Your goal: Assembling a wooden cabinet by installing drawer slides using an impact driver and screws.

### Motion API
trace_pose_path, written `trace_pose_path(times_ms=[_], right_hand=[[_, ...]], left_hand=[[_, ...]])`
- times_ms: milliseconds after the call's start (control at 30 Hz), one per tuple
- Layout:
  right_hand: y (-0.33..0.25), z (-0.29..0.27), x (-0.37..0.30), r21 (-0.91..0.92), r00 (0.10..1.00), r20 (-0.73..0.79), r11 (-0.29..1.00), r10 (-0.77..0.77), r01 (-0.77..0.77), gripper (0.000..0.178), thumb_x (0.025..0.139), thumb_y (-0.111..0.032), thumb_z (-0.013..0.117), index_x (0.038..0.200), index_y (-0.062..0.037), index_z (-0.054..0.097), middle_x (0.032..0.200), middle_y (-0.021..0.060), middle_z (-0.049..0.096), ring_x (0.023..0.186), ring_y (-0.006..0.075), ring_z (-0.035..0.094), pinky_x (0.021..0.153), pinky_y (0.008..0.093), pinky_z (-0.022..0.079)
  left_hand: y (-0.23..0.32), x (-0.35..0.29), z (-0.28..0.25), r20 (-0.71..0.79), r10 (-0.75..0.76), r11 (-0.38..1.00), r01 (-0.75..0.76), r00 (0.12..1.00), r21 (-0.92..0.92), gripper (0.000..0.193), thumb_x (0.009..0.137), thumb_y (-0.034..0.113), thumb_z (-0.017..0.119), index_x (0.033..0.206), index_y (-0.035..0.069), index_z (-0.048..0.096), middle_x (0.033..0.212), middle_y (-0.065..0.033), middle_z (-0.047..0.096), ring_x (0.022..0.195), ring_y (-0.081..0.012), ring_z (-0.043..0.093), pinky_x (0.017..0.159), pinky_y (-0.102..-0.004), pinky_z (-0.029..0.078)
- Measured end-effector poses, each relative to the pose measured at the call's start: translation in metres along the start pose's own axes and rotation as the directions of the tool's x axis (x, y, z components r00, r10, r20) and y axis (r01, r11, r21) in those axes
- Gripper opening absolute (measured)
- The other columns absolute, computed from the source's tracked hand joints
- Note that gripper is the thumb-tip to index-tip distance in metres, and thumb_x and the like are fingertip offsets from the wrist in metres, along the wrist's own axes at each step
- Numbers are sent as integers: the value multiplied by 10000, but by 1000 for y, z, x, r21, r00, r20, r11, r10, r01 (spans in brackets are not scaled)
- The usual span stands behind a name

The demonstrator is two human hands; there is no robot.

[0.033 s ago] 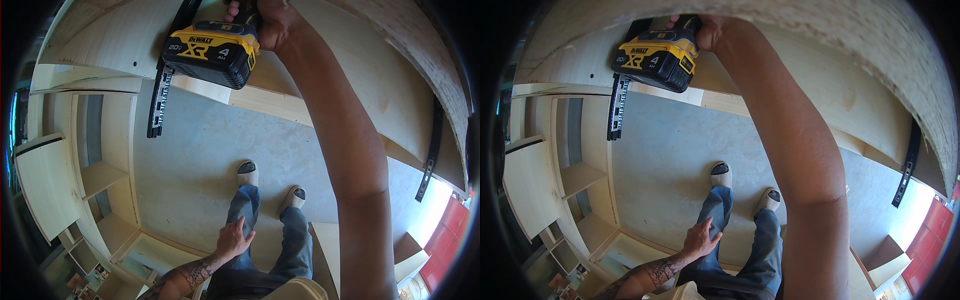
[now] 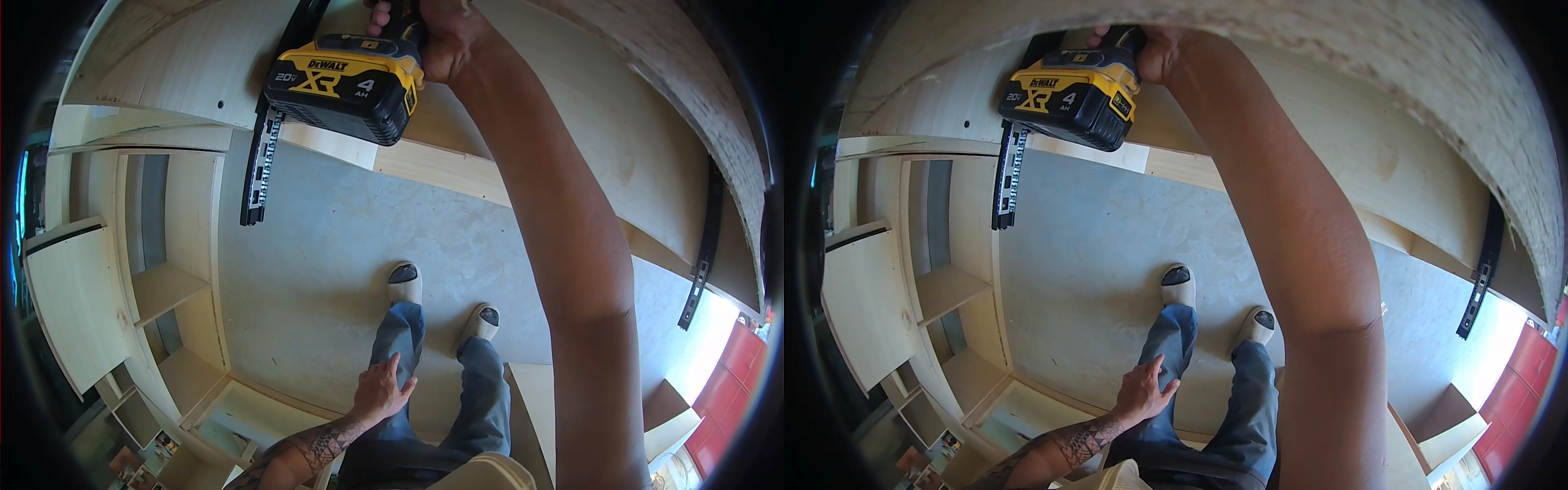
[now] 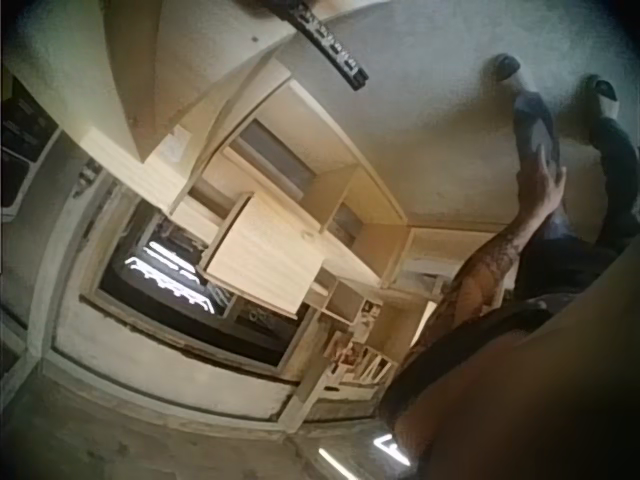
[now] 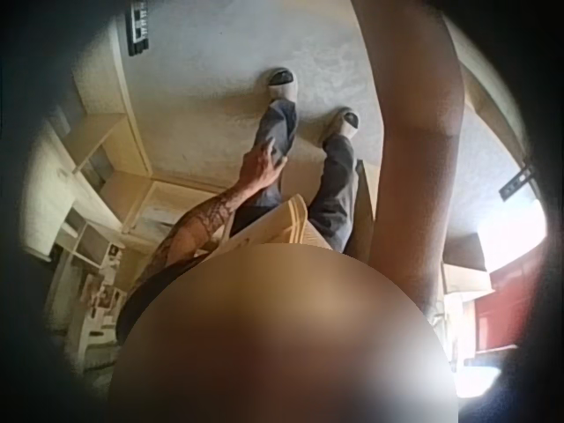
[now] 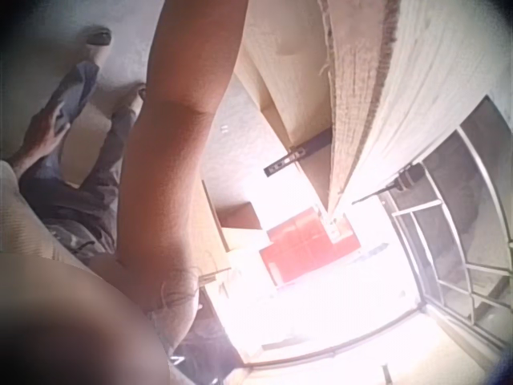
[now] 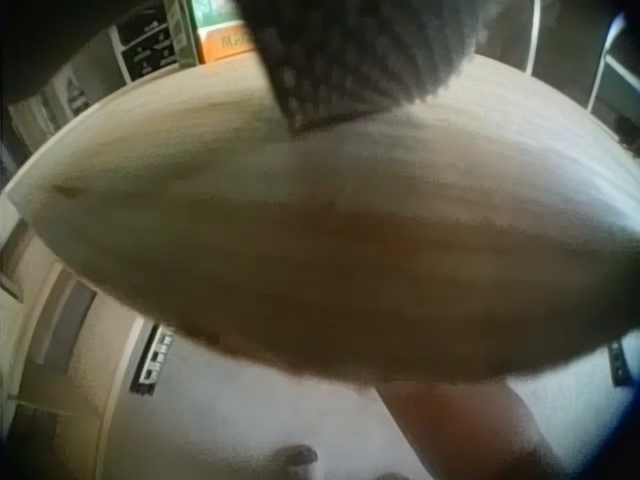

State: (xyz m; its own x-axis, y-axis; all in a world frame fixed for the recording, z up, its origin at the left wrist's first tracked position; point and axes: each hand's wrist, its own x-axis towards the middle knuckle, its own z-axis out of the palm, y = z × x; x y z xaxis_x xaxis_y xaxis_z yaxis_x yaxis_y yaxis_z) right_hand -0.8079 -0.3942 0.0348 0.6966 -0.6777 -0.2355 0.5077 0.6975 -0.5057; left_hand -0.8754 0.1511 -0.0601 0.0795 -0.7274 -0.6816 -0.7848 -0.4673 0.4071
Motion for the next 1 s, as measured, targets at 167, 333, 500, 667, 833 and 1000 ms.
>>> trace_pose_path(times_ms=[167, 333, 500, 667, 833, 1000], right_hand=[[5, 4, -3, -1, 999, -41, 1000, -11, 11, 294, 997, -318, 671, 953, -31, 625, 735, 109, 649, 657, 227, 668, 635, 359, 619], [7, 6, -2, -10, 996, -88, 1000, -24, 23, 295, 998, -321, 668, 960, -32, 622, 733, 106, 647, 654, 224, 664, 633, 357, 615], [8, 8, -2, -16, 991, -132, 999, -35, 34, 296, 1000, -324, 665, 966, -34, 620, 730, 103, 645, 650, 221, 660, 631, 354, 611], [4, 6, 0, -18, 983, -179, 999, -50, 47, 297, 1001, -327, 662, 972, -35, 617, 728, 101, 643, 647, 218, 657, 628, 352, 608], [0, 3, 6, -29, 969, -238, 998, -63, 58, 298, 1002, -330, 659, 979, -36, 615, 725, 98, 641, 643, 214, 653, 626, 350, 604], [-4, -2, 8, -45, 953, -295, 997, -76, 65, 299, 1004, -332, 656, 985, -37, 613, 723, 96, 638, 640, 211, 649, 624, 347, 600]], left_hand=[[-1, 0, 1, -29, 15, 1000, -15, 999, -3, 687, 966, 456, 649, 1452, 16, 444, 1124, -162, 678, 1048, -343, 649, 936, -485, 500], [0, 0, 2, -1, 2, 1000, -2, 1000, -2, 692, 968, 459, 646, 1457, 14, 440, 1138, -165, 677, 1065, -342, 648, 947, -487, 500], [-2, 0, 2, 10, -5, 1000, 5, 1000, -14, 695, 969, 461, 646, 1459, 14, 438, 1153, -168, 676, 1082, -341, 646, 954, -489, 498], [-1, -1, 1, 15, -4, 1000, 5, 1000, -13, 697, 970, 464, 644, 1462, 16, 436, 1167, -170, 675, 1096, -339, 643, 963, -489, 494], [2, 0, 3, -15, -13, 1000, 13, 1000, 18, 703, 969, 471, 646, 1464, 21, 434, 1169, -151, 677, 1099, -328, 644, 969, -491, 486], [2, -1, 8, -31, -11, 1000, 11, 999, -1, 712, 961, 480, 655, 1465, 26, 440, 1178, -129, 677, 1106, -309, 641, 959, -482, 488]])
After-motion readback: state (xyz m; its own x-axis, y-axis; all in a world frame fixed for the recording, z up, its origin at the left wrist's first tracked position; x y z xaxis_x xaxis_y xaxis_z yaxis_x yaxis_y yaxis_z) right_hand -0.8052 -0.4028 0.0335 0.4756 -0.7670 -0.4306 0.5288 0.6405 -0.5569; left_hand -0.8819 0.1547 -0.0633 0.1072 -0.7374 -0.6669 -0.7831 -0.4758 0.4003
